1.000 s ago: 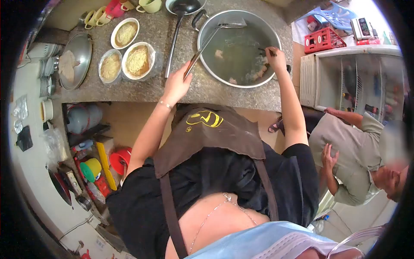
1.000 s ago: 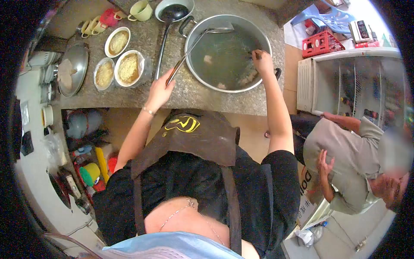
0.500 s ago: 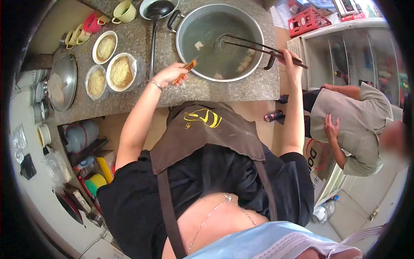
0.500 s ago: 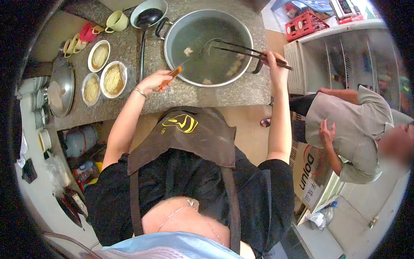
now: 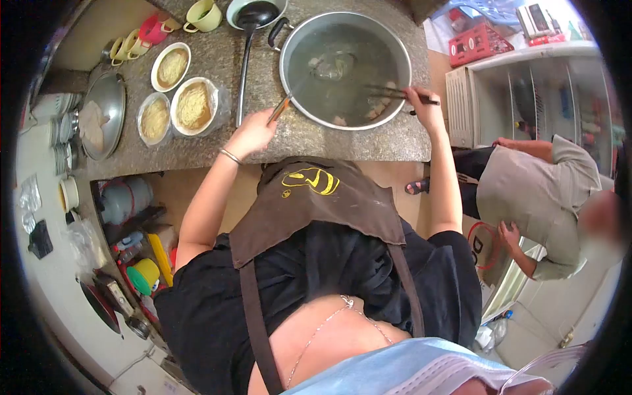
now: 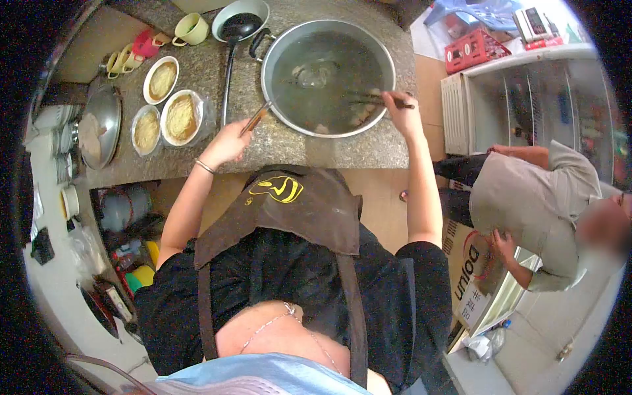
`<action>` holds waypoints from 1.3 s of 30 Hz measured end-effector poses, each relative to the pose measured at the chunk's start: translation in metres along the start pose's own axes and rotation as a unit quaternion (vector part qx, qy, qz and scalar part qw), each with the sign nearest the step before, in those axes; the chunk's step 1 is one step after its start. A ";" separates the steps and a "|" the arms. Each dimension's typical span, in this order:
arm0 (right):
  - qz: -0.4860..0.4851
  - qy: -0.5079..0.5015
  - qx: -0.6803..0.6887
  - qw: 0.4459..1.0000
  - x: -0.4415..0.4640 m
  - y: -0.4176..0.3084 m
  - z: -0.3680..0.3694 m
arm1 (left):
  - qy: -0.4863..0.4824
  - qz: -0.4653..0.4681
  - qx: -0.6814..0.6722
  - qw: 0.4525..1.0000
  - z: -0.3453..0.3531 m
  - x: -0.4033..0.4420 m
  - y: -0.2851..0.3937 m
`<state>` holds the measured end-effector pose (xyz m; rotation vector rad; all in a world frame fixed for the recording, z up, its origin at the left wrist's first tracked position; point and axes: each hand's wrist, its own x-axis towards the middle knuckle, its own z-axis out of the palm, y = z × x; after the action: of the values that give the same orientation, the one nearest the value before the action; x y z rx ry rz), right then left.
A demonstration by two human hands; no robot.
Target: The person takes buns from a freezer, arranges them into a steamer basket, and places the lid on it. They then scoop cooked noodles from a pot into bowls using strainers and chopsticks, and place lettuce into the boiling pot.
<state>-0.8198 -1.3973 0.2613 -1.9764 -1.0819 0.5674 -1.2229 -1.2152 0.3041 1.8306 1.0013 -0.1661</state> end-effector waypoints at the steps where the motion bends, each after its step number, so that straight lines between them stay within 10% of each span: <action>1: 0.013 -0.022 0.018 0.999 -0.008 -0.009 0.004 | 0.069 0.091 0.180 0.977 0.003 -0.009 0.011; 5: 0.033 0.020 0.155 0.987 -0.035 -0.056 -0.010 | 0.042 0.125 0.237 0.963 0.017 -0.003 -0.009; 6: 0.053 0.044 0.187 0.980 -0.039 -0.064 -0.017 | -0.091 -0.055 0.050 0.993 0.002 -0.016 0.022; 13: 0.037 0.137 0.207 0.968 -0.065 -0.098 -0.080 | -0.187 -0.090 -0.357 0.911 -0.020 -0.033 -0.032; 27: -0.014 0.241 0.324 0.915 -0.043 -0.099 -0.068 | 0.027 -0.044 -0.577 0.815 -0.054 -0.158 -0.058; 32: -0.026 0.209 0.365 0.907 -0.031 -0.111 -0.038 | 0.232 0.018 -0.490 0.840 -0.078 -0.193 -0.078; 39: -0.025 0.173 0.309 0.935 -0.015 -0.120 -0.013 | 0.518 -0.126 0.085 0.842 -0.073 -0.171 -0.128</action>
<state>-0.8775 -1.3767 0.3668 -1.4185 -0.6271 0.4401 -1.4457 -1.2309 0.3386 1.9226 2.0221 0.6831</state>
